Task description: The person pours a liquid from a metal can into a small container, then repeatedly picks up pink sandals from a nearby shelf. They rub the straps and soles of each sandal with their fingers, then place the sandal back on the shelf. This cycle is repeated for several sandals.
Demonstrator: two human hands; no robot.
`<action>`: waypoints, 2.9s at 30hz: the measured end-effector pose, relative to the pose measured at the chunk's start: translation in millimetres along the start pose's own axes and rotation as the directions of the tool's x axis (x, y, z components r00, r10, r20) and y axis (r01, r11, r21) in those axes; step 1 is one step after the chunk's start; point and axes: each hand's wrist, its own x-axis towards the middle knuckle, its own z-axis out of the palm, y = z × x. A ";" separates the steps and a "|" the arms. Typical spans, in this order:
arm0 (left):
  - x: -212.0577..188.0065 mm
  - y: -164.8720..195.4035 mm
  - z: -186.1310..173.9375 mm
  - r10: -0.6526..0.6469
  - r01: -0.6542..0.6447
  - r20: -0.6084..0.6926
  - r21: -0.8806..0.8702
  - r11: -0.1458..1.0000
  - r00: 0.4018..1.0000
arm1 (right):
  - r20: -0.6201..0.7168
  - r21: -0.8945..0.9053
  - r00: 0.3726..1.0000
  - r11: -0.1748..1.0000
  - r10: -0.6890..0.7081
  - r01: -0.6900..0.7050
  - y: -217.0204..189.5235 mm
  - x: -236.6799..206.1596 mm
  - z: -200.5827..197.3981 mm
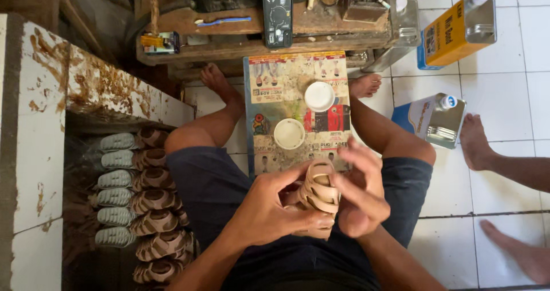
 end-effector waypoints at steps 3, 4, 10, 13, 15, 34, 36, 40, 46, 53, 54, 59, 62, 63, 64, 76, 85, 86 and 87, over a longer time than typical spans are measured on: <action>-3.7 -15.9 -7.3 -0.071 0.070 -0.046 -0.024 0.997 0.996 | 0.070 0.278 0.987 0.947 0.147 -0.160 18.5 -15.5 -5.6; -7.9 -21.6 -10.4 -0.112 0.110 -0.073 -0.022 0.994 0.991 | 0.119 0.384 0.971 0.892 0.209 -0.239 27.4 -20.6 -9.2; -32.6 -48.3 -40.8 -0.127 0.021 -0.197 -0.467 0.884 0.972 | 0.660 -0.376 0.727 0.920 0.186 0.106 118.4 -22.3 21.4; -43.7 -48.9 -40.8 -0.149 0.050 -0.243 -0.372 0.927 0.958 | 0.675 -0.372 0.720 0.917 0.163 0.141 144.6 -26.6 43.8; -47.6 -46.2 -37.4 -0.155 0.065 -0.228 -0.361 0.930 0.961 | 0.681 -0.390 0.722 0.894 0.121 0.218 156.5 -31.2 50.5; -13.3 -10.1 5.0 -0.099 0.103 0.026 -0.296 0.950 0.995 | 0.180 0.488 0.980 0.858 0.081 -0.161 -7.8 -4.9 11.6; -13.7 -8.2 7.4 -0.078 0.083 0.026 -0.274 0.958 0.997 | 0.087 0.431 0.990 0.891 0.112 -0.139 -5.0 -9.1 11.0; -11.4 -6.0 13.0 -0.124 0.134 0.056 -0.248 0.959 0.991 | 0.141 0.365 0.955 0.883 0.260 -0.294 -1.6 -15.8 1.5; -6.9 -1.1 15.5 -0.193 0.198 0.045 -0.247 0.949 0.980 | 0.101 0.290 0.987 0.946 0.122 -0.146 4.4 -16.8 -2.7; -7.7 -2.5 17.5 -0.188 0.192 0.039 -0.220 0.957 0.981 | 0.057 0.271 0.988 0.950 0.143 -0.153 -0.7 -19.7 -7.0; -6.6 -3.7 18.4 -0.218 0.220 0.036 -0.244 0.944 0.975 | 0.082 0.313 0.988 0.937 0.135 -0.154 -1.2 -21.2 -5.0; -2.7 -5.3 20.5 -0.213 0.210 0.034 -0.387 0.898 0.976 | -0.081 0.232 0.997 0.972 -0.004 0.022 3.2 -27.9 6.4; -3.3 -5.1 21.6 -0.225 0.218 0.024 -0.377 0.900 0.974 | -0.040 0.140 0.999 0.990 -0.010 0.016 5.1 -28.1 4.2; -3.7 -5.2 21.9 -0.216 0.206 0.018 -0.385 0.899 0.976 | -0.068 0.117 0.998 0.993 0.006 0.002 4.9 -26.7 2.5; -3.6 -5.8 21.5 -0.202 0.189 0.009 -0.392 0.900 0.979 | -0.097 0.097 0.995 0.995 0.018 -0.008 3.9 -24.6 2.4; 5.6 -9.8 23.6 -0.218 0.173 -0.106 -0.331 0.928 0.970 | 0.091 0.279 0.995 0.957 0.050 -0.073 -3.0 -22.1 0.1; 10.9 -12.5 22.7 -0.244 0.175 -0.171 -0.341 0.923 0.955 | -0.096 0.135 0.979 0.972 -0.179 0.191 7.6 -18.4 -1.1; 11.2 -14.0 22.9 -0.222 0.156 -0.172 -0.329 0.931 0.960 | -0.175 0.079 0.924 0.931 -0.339 0.357 6.9 -14.7 0.1; 11.9 -15.4 22.6 -0.206 0.143 -0.170 -0.321 0.936 0.964 | -0.097 0.139 0.974 0.966 -0.207 0.219 6.7 -10.5 -0.3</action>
